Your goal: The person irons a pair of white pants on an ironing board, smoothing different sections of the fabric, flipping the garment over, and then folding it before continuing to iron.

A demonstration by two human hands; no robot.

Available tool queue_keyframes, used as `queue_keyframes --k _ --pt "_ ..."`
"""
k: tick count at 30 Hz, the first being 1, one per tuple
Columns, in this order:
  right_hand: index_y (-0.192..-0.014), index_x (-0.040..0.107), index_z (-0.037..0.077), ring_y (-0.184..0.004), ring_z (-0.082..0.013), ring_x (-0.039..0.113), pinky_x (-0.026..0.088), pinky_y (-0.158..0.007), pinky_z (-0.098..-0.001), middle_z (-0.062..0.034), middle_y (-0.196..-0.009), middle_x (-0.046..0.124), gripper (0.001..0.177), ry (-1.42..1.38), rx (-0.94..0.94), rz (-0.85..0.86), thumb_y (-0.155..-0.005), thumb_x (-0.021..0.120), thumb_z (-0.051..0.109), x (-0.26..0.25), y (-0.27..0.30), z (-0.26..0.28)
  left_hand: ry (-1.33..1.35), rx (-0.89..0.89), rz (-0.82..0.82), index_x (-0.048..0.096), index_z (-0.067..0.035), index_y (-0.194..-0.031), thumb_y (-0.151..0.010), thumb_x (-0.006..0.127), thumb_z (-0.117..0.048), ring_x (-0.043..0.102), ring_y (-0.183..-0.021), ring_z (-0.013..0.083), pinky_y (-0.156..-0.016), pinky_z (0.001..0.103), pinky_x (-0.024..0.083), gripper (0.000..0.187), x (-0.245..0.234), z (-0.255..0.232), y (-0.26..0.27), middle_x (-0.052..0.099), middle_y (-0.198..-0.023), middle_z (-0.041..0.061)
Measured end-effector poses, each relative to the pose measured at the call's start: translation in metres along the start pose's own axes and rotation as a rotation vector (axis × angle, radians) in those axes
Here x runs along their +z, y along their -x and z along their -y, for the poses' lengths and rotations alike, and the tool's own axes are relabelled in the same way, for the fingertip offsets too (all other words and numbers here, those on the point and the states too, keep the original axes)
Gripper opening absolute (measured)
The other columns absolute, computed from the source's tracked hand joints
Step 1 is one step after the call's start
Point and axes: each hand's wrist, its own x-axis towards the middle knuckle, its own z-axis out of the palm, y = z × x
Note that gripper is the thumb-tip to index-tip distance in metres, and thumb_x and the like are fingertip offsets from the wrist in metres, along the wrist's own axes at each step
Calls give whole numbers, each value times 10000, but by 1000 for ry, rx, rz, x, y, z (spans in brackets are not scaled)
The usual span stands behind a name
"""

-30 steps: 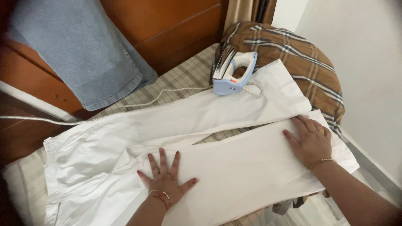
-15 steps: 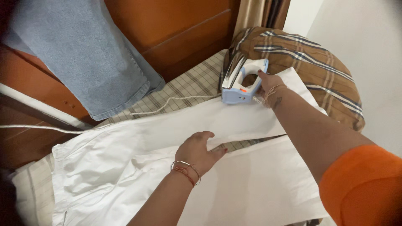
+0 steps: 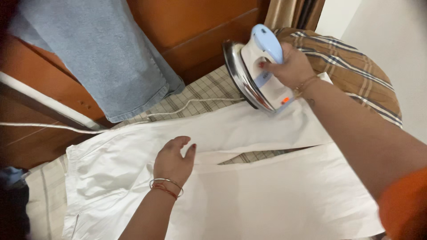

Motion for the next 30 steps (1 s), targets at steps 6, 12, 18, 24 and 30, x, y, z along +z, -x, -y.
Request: queue_keyframes --k 6,12,18,24,30 --pt "-1086 709 256 -803 -272 726 563 -715 -418 -91 -817 733 659 609 -200 454 -634 804 726 -53 102 115 183 -315 -291 721 -114 -1071 -959 575 -239 737 -963 278 -852 412 564 223 -18 45 17 783 -1035 82" --pt "-1046 703 269 -780 -295 715 548 -658 -460 -35 -912 750 629 472 -348 723 -585 806 685 -13 229 130 -14 -344 31 755 -135 -1042 -958 615 -335 727 -967 308 -861 418 572 258 -38 71 47 781 -1042 77" --pt "-1096 670 266 -853 -275 717 553 -726 -436 -38 -849 743 596 503 -175 813 -669 779 668 26 316 138 -194 -11 285 741 -196 -1063 -903 633 -354 668 -1090 268 -937 413 527 250 -27 84 84 706 -1202 28" --pt "-1108 635 237 -851 -274 727 578 -699 -435 -48 -861 743 634 651 64 586 -714 695 730 45 341 164 -225 0 350 673 -196 -1202 -968 563 -324 654 -1150 250 -988 407 516 289 -20 105 93 689 -1255 37" --pt "-1075 639 157 -892 -306 743 591 -764 -450 -104 -918 758 638 679 346 411 -801 650 733 71 326 186 -253 70 423 594 -165 -1341 -973 555 -277 591 -1240 273 -1046 428 459 387 -12 123 109 627 -1350 74"
